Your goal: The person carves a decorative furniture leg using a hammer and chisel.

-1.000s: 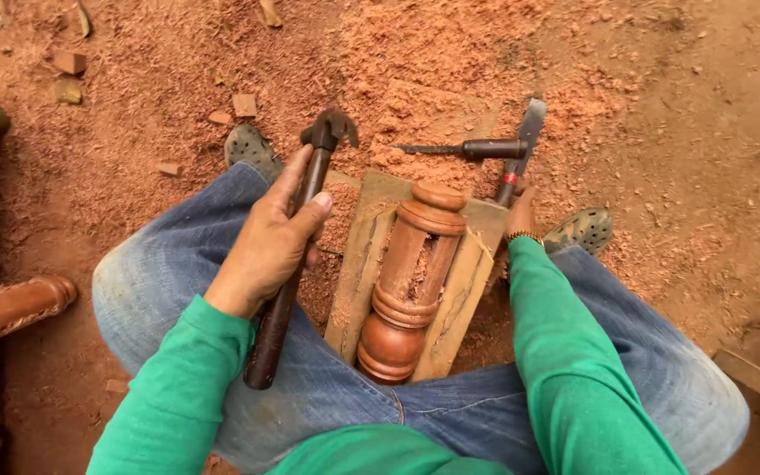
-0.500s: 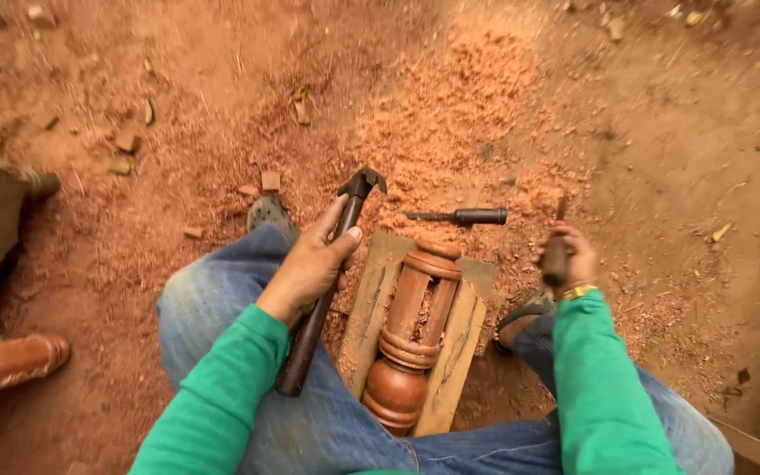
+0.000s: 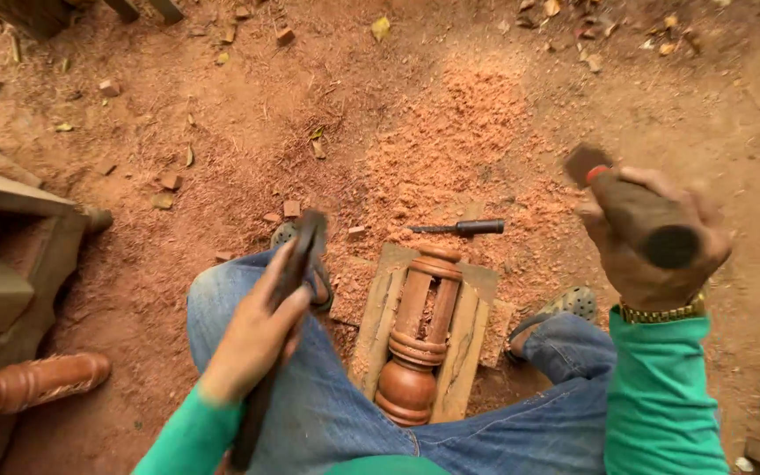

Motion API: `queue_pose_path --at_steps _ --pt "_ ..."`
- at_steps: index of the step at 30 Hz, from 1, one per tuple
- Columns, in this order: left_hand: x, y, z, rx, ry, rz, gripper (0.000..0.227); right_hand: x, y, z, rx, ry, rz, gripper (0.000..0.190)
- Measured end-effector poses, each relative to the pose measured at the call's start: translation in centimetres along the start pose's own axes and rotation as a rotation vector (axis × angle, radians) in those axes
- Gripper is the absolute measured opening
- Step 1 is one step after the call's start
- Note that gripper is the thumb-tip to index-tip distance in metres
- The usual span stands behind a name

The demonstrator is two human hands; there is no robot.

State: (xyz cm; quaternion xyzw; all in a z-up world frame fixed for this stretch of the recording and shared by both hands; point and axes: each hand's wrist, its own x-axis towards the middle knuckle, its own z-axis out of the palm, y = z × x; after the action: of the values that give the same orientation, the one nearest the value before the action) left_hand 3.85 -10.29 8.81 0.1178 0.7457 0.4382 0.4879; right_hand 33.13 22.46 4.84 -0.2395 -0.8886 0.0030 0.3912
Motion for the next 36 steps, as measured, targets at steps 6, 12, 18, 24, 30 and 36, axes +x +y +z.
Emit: queue_pose_path --at_steps 6,12,18,24,30,36 --pt "-7.7 -13.0 -4.0 0.470 0.383 0.043 0.056 1.3 -6.3 2.9 1.305 0.167 0.347 0.028" --pt "-9.1 -19.4 -2.4 0.372 0.506 0.175 0.041 0.3 -11.0 4.9 1.668 -0.065 0.241 0.031" --pt "-9.2 -15.4 -2.0 0.406 0.541 0.000 0.035 -0.2 -12.6 8.5 1.594 -0.212 0.273 0.035" --pt "-8.5 -16.4 -2.8 0.158 0.474 0.050 0.033 -0.5 -13.2 9.1 1.456 -0.370 0.334 0.019" --pt "-8.4 -16.0 -2.5 0.124 0.441 0.045 0.027 -1.1 -13.0 9.3 1.398 -0.415 0.343 0.018" --pt "-8.2 -15.8 -2.6 0.187 0.421 0.007 0.034 -1.1 -12.7 9.4 1.413 -0.374 0.371 0.018"
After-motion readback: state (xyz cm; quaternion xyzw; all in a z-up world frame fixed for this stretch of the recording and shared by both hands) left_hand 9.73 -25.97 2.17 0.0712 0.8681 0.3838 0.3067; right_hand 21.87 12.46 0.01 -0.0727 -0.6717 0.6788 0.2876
